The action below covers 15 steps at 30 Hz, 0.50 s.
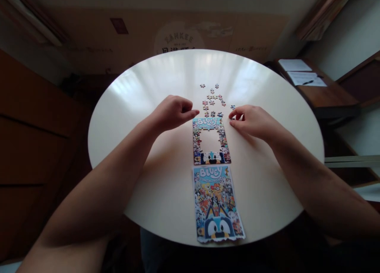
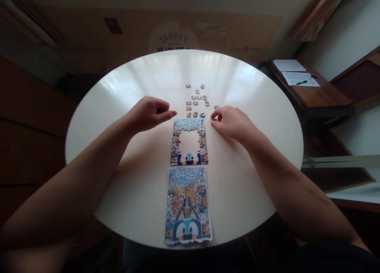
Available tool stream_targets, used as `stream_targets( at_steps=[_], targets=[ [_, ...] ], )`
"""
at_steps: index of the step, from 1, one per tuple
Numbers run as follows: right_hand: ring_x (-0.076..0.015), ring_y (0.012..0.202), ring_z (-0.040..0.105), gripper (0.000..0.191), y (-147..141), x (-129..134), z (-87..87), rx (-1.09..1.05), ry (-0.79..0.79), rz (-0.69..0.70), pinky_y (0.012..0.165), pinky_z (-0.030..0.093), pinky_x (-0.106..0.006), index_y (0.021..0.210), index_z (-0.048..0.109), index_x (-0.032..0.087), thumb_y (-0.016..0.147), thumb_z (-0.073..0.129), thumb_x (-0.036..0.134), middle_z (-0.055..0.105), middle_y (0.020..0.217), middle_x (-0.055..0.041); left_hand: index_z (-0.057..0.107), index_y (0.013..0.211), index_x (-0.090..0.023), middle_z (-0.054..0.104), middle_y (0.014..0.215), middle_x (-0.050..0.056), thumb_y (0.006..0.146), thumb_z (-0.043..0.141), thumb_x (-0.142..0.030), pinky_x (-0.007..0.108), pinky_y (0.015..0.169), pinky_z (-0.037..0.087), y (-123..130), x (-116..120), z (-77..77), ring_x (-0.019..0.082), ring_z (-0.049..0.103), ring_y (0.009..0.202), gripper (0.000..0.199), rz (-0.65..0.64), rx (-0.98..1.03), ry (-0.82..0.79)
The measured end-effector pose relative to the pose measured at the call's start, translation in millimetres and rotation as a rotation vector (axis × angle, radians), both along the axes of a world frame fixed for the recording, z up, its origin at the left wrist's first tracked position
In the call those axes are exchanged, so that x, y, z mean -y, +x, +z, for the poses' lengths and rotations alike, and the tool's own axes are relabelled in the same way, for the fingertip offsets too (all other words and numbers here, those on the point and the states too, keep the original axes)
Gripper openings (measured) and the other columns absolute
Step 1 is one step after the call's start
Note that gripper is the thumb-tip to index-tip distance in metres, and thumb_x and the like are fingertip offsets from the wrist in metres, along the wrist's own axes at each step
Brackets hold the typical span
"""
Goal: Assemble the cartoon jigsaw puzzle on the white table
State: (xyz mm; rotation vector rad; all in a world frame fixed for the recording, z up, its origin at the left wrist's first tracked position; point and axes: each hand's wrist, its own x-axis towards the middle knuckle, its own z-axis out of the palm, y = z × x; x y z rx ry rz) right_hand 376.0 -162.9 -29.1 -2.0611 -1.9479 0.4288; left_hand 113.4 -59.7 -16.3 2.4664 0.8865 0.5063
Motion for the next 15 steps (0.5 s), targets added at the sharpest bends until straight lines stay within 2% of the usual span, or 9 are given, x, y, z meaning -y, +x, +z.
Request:
stream_targets(
  at_steps=[4,8,12,15],
  targets=[
    [-0.0219,0.08,0.066,0.022,10,1,-1.9,-0.043,-0.021,0.02,0.076,0.051,-0.04,0.094,0.079,0.023,0.081,0.062,0.023,0.075,0.094,-0.0062,0.03,0.054,-0.021,0.024,0.053,-0.006,0.086,0.06,-0.036,0.033,0.062,0.024,-1,-1,-0.1,0.011,0.021,0.058,0.046,0.0,-0.004,0.009],
    [-0.0207,0.08,0.066,0.024,16,1,-2.2,-0.082,-0.017,0.02,0.074,0.052,-0.037,0.098,0.077,0.022,0.079,0.063,0.022,0.075,0.092,-0.0057,0.03,0.053,-0.021,0.023,0.053,-0.006,0.087,0.06,-0.035,0.033,0.061,0.024,-1,-1,-0.1,0.011,0.02,0.057,0.047,-0.018,-0.009,0.025],
    [-0.0217,0.081,0.066,0.026,17,4,3.5,0.021,-0.024,-0.011,0.073,0.049,-0.038,0.102,0.076,0.022,0.079,0.064,0.027,0.074,0.096,-0.0065,0.03,0.053,-0.021,0.022,0.052,-0.007,0.087,0.06,-0.034,0.032,0.06,0.023,-1,0,-0.3,0.01,0.02,0.056,0.047,-0.017,0.003,0.022],
    [-0.0228,0.081,0.065,0.021,16,5,9.0,0.09,-0.072,-0.045,0.07,0.047,-0.037,0.092,0.077,0.022,0.078,0.065,0.033,0.074,0.094,-0.0059,0.029,0.054,-0.021,0.022,0.052,-0.007,0.086,0.061,-0.034,0.032,0.06,0.024,0,0,0.0,0.01,0.02,0.056,0.047,-0.014,0.006,0.02]
  ],
)
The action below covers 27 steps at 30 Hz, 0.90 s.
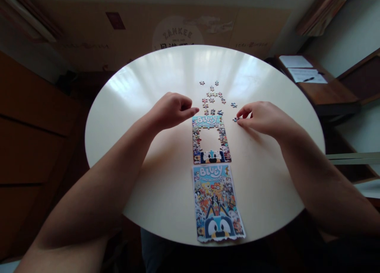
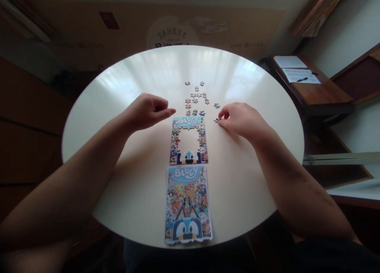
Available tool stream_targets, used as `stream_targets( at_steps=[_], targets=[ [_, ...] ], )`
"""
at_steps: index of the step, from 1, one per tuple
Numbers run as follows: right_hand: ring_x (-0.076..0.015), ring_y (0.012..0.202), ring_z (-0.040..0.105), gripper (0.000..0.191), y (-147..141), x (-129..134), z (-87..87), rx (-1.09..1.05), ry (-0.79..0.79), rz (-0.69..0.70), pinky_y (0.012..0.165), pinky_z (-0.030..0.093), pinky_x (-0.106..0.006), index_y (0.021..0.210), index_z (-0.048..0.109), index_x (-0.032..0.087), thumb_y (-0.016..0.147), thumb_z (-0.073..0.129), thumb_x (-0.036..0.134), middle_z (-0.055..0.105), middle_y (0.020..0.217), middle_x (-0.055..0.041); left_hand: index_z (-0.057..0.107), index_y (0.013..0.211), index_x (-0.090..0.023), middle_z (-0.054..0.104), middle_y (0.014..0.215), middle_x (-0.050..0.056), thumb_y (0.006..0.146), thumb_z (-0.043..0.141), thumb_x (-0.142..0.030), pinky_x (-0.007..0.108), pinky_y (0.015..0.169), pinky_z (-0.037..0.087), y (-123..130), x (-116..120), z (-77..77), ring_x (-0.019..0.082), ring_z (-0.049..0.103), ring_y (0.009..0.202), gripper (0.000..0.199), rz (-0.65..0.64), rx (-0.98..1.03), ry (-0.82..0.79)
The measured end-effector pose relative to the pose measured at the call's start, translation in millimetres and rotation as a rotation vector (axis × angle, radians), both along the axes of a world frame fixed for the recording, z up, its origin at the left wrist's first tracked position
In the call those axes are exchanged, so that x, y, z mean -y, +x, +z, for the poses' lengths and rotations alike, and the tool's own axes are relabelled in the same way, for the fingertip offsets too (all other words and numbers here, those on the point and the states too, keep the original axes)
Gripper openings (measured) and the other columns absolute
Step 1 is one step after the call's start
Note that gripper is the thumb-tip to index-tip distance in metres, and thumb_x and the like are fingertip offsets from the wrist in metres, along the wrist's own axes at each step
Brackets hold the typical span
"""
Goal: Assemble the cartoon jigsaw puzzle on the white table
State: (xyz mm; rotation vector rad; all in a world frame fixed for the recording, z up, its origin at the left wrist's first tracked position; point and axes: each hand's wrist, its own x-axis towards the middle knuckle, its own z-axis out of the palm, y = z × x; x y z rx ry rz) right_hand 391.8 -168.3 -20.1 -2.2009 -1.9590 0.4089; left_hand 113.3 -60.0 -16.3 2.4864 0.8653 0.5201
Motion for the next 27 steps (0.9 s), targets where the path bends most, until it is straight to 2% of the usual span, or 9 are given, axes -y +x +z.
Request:
stream_targets(
  at_steps=[6,11,17,23,27],
  targets=[
    [-0.0217,0.082,0.065,0.017,-2,-3,3.4,-0.064,-0.076,0.018,0.07,0.047,-0.034,0.088,0.077,0.022,0.078,0.064,0.029,0.074,0.092,-0.0058,0.031,0.053,-0.021,0.023,0.051,-0.007,0.087,0.06,-0.034,0.03,0.055,0.023,0,1,2.3,0.01,0.022,0.053,0.047,-0.017,-0.031,0.001],
    [-0.0199,0.076,0.065,0.015,4,-8,1.9,-0.29,-0.236,0.094,0.067,0.048,-0.031,0.086,0.073,0.02,0.075,0.066,0.027,0.073,0.082,-0.005,0.032,0.053,-0.02,0.024,0.052,-0.007,0.088,0.06,-0.034,0.028,0.052,0.022,0,3,4.1,0.009,0.023,0.052,0.047,-0.046,-0.052,0.013],
    [-0.0199,0.078,0.067,0.014,9,-4,10.0,-0.413,-0.313,0.116,0.067,0.049,-0.03,0.08,0.073,0.02,0.073,0.072,0.032,0.075,0.082,-0.0045,0.031,0.054,-0.02,0.024,0.055,-0.006,0.089,0.059,-0.034,0.028,0.052,0.022,-2,5,7.3,0.01,0.022,0.054,0.047,-0.098,-0.077,0.003],
    [-0.0195,0.083,0.071,0.018,-19,8,15.1,-0.701,-0.259,0.266,0.075,0.054,-0.031,0.088,0.076,0.02,0.079,0.073,0.035,0.078,0.088,-0.0044,0.039,0.055,-0.019,0.034,0.053,-0.005,0.088,0.06,-0.032,0.028,0.051,0.023,0,14,15.2,0.009,0.027,0.051,0.041,-0.271,-0.21,-0.022],
    [-0.0182,0.083,0.072,0.012,-44,16,9.7,-0.745,-0.243,0.356,0.075,0.055,-0.029,0.089,0.078,0.02,0.08,0.072,0.025,0.078,0.088,-0.0038,0.045,0.057,-0.018,0.041,0.052,-0.005,0.085,0.063,-0.032,0.027,0.051,0.025,5,25,18.9,0.009,0.034,0.049,0.036,-0.356,-0.302,-0.079]
  ],
)
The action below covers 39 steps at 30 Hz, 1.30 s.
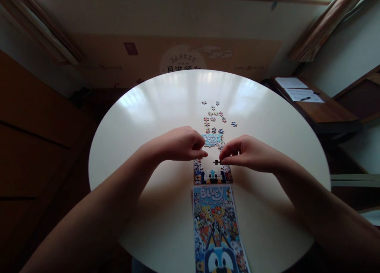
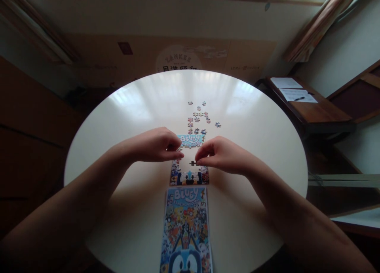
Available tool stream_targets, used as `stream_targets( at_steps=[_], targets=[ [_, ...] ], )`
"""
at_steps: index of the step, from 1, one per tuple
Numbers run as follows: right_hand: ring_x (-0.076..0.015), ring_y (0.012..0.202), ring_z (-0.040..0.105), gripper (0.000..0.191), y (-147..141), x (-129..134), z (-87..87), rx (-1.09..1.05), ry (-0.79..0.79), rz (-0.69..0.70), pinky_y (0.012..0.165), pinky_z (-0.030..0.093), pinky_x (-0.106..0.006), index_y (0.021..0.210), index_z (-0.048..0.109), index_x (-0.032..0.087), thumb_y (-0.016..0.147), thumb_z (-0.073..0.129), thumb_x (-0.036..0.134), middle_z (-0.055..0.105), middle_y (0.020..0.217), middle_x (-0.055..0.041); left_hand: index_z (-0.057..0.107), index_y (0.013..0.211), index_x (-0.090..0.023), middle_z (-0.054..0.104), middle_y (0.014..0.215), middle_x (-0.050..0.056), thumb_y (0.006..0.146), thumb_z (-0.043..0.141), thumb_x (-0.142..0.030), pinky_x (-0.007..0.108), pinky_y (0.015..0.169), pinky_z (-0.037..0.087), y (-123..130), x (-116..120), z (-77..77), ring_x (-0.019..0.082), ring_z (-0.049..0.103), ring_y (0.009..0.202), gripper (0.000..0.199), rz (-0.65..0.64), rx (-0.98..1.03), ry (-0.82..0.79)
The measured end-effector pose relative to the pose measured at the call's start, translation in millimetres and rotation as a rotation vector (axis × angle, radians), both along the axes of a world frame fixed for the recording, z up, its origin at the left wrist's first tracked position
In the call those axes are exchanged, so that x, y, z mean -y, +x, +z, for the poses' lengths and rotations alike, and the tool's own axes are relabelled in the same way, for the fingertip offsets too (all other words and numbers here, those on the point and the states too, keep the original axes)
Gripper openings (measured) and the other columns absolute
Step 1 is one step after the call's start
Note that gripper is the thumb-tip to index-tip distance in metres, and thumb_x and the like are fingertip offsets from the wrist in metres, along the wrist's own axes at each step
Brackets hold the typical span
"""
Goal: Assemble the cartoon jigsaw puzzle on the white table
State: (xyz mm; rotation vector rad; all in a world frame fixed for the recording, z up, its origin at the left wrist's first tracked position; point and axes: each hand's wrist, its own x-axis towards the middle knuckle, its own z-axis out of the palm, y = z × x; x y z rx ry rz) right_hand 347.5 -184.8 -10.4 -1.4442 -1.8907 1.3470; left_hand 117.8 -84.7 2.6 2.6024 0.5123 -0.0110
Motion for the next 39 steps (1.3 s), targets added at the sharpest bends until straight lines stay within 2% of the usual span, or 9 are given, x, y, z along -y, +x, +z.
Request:
stream_targets(
  at_steps=[9,21,31,39],
  targets=[
    [-0.0162,0.08,0.072,0.015,-17,5,-4.7,0.078,0.051,-0.006,0.072,0.054,-0.026,0.088,0.08,0.021,0.082,0.066,0.019,0.078,0.086,-0.0003,0.049,0.056,-0.018,0.047,0.049,-0.003,0.077,0.069,-0.032,0.028,0.049,0.023,7,14,-3.3,0.01,0.036,0.048,0.032,-0.068,-0.1,0.01],
    [-0.0149,0.078,0.071,0.02,-23,10,-6.3,0.226,0.136,-0.01,0.07,0.051,-0.024,0.085,0.079,0.023,0.083,0.061,0.015,0.078,0.085,0.0005,0.052,0.055,-0.019,0.049,0.051,-0.003,0.076,0.067,-0.026,0.029,0.048,0.021,10,18,-6.4,0.01,0.035,0.047,0.027,-0.124,-0.064,0.082],
    [-0.0144,0.075,0.071,0.023,-25,10,-3.5,0.193,0.084,0.019,0.07,0.051,-0.024,0.084,0.079,0.022,0.081,0.059,0.012,0.078,0.083,0.0008,0.057,0.057,-0.019,0.052,0.053,-0.001,0.075,0.067,-0.028,0.03,0.048,0.023,12,19,-10.3,0.011,0.036,0.048,0.022,-0.129,-0.1,0.09],
    [-0.013,0.074,0.068,0.024,-26,14,-5.5,0.277,0.236,0.053,0.069,0.047,-0.024,0.085,0.078,0.024,0.082,0.059,0.01,0.077,0.082,0.002,0.055,0.057,-0.019,0.05,0.052,-0.001,0.075,0.066,-0.027,0.029,0.049,0.023,12,18,-9.2,0.011,0.034,0.048,0.023,-0.128,-0.092,0.08]
  ],
)
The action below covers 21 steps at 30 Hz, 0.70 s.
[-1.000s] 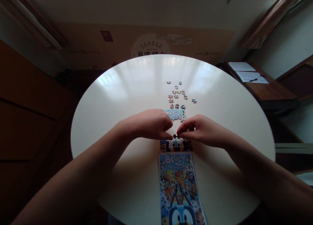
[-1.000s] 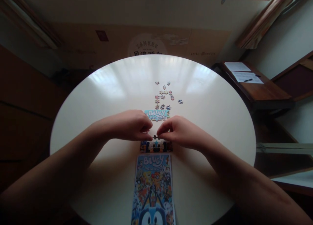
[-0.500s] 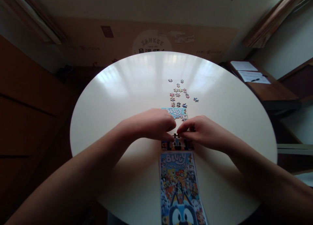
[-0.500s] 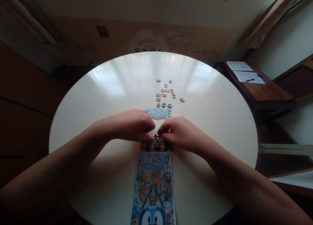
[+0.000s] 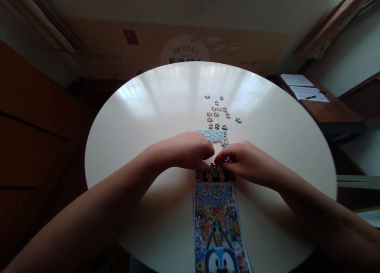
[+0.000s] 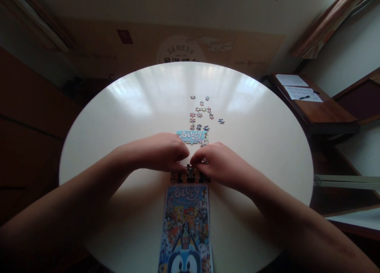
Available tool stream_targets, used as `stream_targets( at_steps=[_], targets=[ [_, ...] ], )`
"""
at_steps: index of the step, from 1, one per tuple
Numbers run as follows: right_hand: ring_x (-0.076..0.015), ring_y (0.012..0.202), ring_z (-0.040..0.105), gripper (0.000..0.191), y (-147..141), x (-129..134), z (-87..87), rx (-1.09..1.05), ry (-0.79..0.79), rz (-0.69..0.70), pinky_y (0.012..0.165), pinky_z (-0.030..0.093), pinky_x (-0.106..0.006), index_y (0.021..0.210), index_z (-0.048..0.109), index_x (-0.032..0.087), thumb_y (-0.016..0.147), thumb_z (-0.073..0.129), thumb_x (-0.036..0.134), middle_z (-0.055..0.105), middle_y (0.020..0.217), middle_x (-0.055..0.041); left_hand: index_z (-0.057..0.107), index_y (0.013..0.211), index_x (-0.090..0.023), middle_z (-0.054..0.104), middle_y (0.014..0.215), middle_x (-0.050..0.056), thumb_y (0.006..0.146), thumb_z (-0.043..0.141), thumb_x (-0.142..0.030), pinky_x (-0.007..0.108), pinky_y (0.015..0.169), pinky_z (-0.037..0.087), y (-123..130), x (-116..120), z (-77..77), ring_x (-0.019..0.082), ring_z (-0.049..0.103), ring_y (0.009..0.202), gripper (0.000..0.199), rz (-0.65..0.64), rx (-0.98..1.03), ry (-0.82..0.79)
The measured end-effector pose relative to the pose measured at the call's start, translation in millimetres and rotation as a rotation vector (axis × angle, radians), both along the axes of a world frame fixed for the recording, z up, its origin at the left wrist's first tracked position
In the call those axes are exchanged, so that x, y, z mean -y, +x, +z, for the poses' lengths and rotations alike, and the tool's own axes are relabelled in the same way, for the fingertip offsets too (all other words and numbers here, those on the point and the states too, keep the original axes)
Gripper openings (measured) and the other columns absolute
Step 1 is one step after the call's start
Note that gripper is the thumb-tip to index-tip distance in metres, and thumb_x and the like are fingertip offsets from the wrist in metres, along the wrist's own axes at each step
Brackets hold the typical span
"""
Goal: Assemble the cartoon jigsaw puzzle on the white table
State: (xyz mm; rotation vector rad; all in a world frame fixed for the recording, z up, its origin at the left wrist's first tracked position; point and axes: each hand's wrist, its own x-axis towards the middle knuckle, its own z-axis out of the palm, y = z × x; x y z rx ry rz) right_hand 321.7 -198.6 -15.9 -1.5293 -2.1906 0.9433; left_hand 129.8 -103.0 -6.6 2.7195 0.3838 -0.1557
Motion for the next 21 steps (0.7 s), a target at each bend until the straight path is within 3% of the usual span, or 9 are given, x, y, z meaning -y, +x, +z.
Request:
stream_targets(
  at_steps=[10,21],
  targets=[
    [-0.0126,0.068,0.062,0.024,-4.1,4.0,2.0,0.094,0.073,0.056,0.063,0.04,-0.026,0.08,0.076,0.022,0.083,0.056,0.008,0.073,0.076,0.0007,0.054,0.056,-0.019,0.051,0.053,-0.001,0.077,0.068,-0.032,0.03,0.049,0.022,-0.1,-0.5,-1.5,0.011,0.034,0.048,0.029,-0.003,0.003,-0.007],
    [-0.0135,0.072,0.062,0.023,-6.6,4.1,2.8,0.11,0.091,0.076,0.067,0.043,-0.026,0.08,0.075,0.02,0.083,0.056,0.006,0.071,0.078,-0.0009,0.051,0.055,-0.018,0.048,0.051,-0.002,0.075,0.068,-0.028,0.029,0.048,0.021,-0.7,-0.3,-1.6,0.01,0.033,0.047,0.028,0.008,0.016,-0.016]
  ],
)
